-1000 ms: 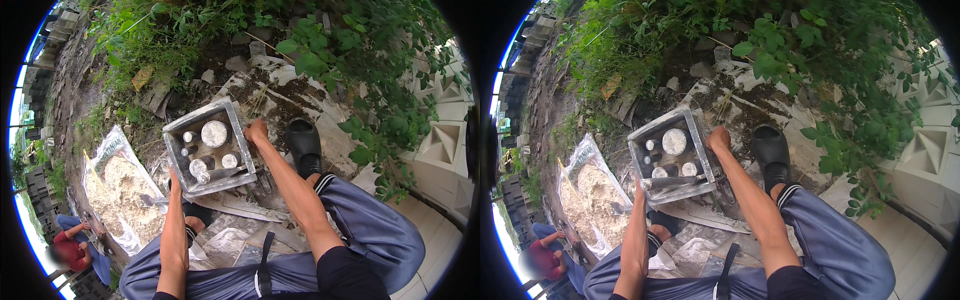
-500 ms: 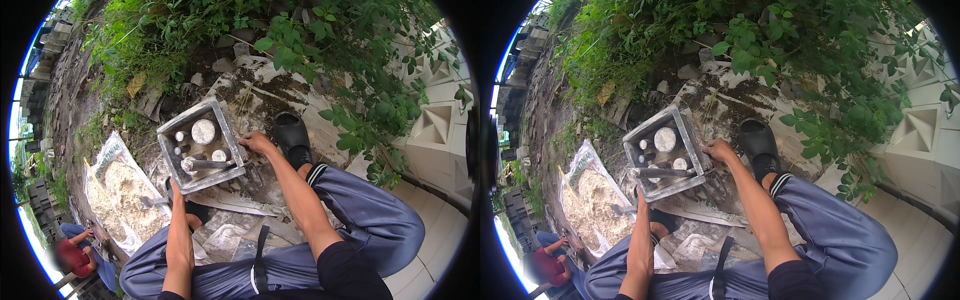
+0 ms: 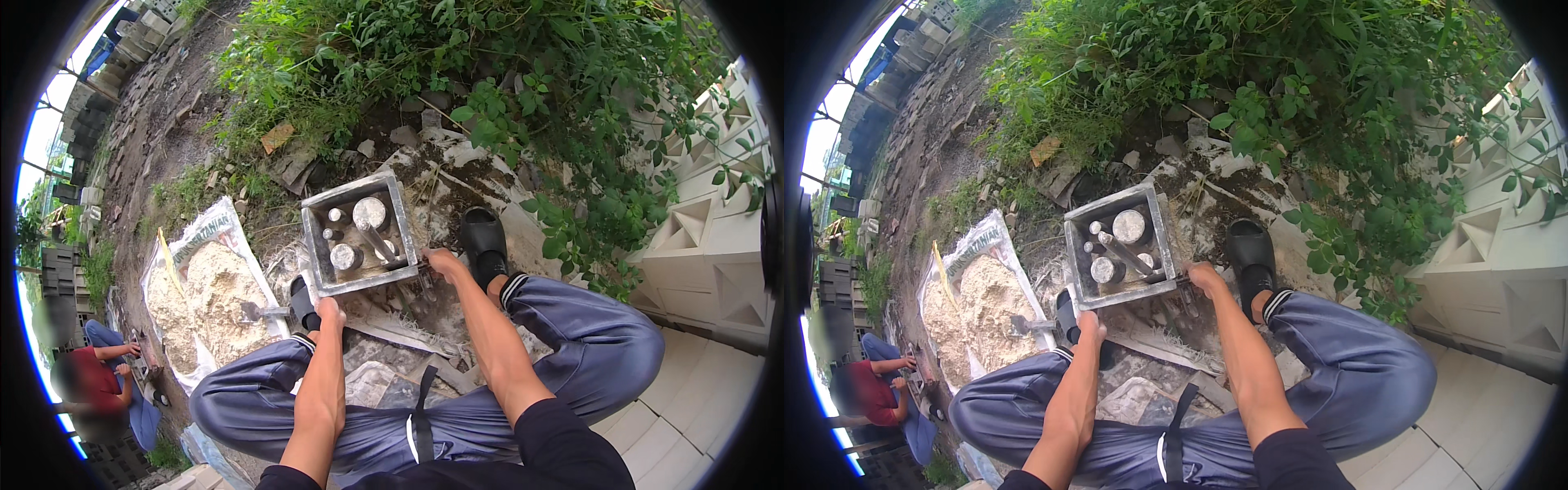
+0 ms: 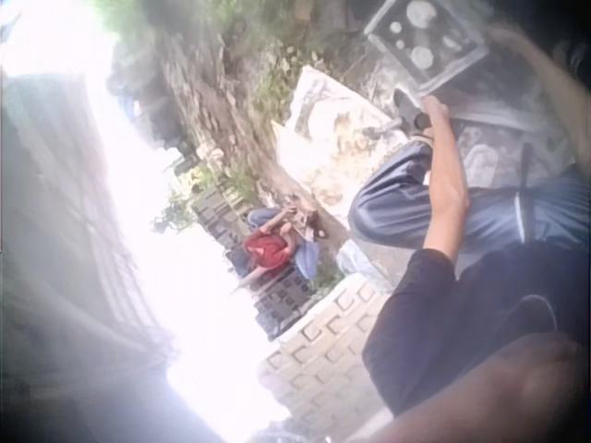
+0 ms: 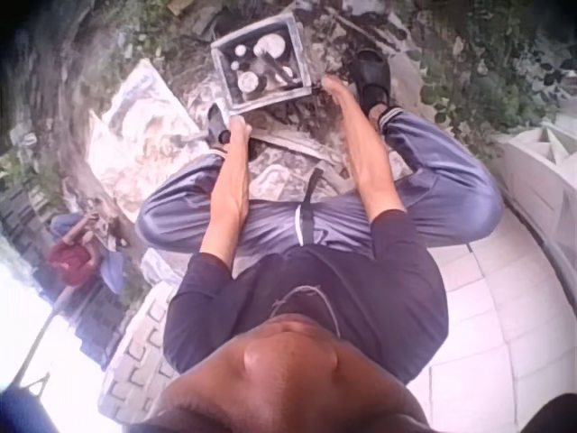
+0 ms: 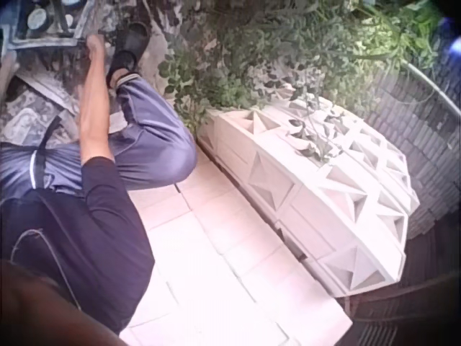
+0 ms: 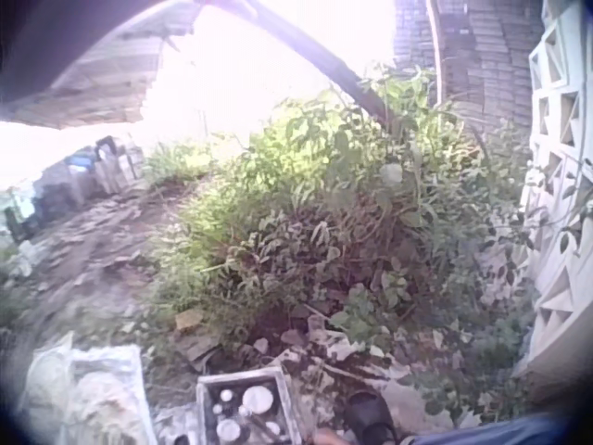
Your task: The person prepares a cement mold by placing small circular cylinders into a square frame, filling the spaces with a white powder using a trowel, and then compacting the mixture by hand.
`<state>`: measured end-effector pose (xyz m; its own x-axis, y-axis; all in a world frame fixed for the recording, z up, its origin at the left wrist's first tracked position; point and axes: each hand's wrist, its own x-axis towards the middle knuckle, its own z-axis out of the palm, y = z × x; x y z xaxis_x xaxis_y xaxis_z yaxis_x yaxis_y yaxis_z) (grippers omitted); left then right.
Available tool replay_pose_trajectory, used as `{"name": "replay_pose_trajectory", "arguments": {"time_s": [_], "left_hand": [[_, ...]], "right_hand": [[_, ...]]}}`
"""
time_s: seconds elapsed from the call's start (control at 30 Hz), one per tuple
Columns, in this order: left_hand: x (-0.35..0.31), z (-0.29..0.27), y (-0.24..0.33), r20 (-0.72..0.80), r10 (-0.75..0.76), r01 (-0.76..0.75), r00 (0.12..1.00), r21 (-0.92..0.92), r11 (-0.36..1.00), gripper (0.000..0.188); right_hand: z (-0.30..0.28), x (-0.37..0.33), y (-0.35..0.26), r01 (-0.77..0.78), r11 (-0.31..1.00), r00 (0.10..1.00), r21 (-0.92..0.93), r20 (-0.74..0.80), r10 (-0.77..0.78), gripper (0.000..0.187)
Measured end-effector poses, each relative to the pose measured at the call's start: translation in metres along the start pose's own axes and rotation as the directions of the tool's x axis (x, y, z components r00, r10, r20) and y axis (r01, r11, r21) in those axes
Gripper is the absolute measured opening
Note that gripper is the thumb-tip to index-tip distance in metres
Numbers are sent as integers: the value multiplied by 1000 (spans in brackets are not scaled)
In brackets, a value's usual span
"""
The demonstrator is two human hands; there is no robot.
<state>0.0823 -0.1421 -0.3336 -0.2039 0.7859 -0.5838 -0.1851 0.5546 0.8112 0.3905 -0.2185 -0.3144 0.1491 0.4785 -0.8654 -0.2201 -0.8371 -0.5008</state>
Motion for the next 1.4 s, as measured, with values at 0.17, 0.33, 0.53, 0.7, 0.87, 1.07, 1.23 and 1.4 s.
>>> {"name": "replay_pose_trajectory", "arguments": {"time_s": [0.17,0.33,0.53,0.7,0.87,1.07,1.23,1.4], "left_hand": [[-11,-10,53,11,-353,326,936,-407,853,43],[11,-9,78,-3,-150,150,989,65,987,72],[-4,41,95,8,187,-115,982,812,572,88],[-4,25,97,106,380,-289,919,837,465,85],[-8,39,105,2,293,-179,956,795,579,78],[-9,13,52,-456,299,-76,838,446,892,53],[-80,10,-16,-149,484,-192,862,788,585,33],[-121,43,-35,787,209,-803,581,596,-15,51]], "right_hand": [[31,-9,-14,-13,999,999,53,-38,15,79],[65,-20,-30,34,999,948,-35,-315,-43,95],[52,6,-6,109,957,820,-267,-521,-239,71],[67,-5,-14,178,970,811,-167,-533,-241,48],[53,4,-7,223,952,811,-210,-501,-300,49],[20,-8,30,484,857,731,-176,-458,-506,24],[1,-40,49,504,536,498,-677,-278,-821,21],[17,-45,30,504,385,475,-773,-124,-871,42]]}}
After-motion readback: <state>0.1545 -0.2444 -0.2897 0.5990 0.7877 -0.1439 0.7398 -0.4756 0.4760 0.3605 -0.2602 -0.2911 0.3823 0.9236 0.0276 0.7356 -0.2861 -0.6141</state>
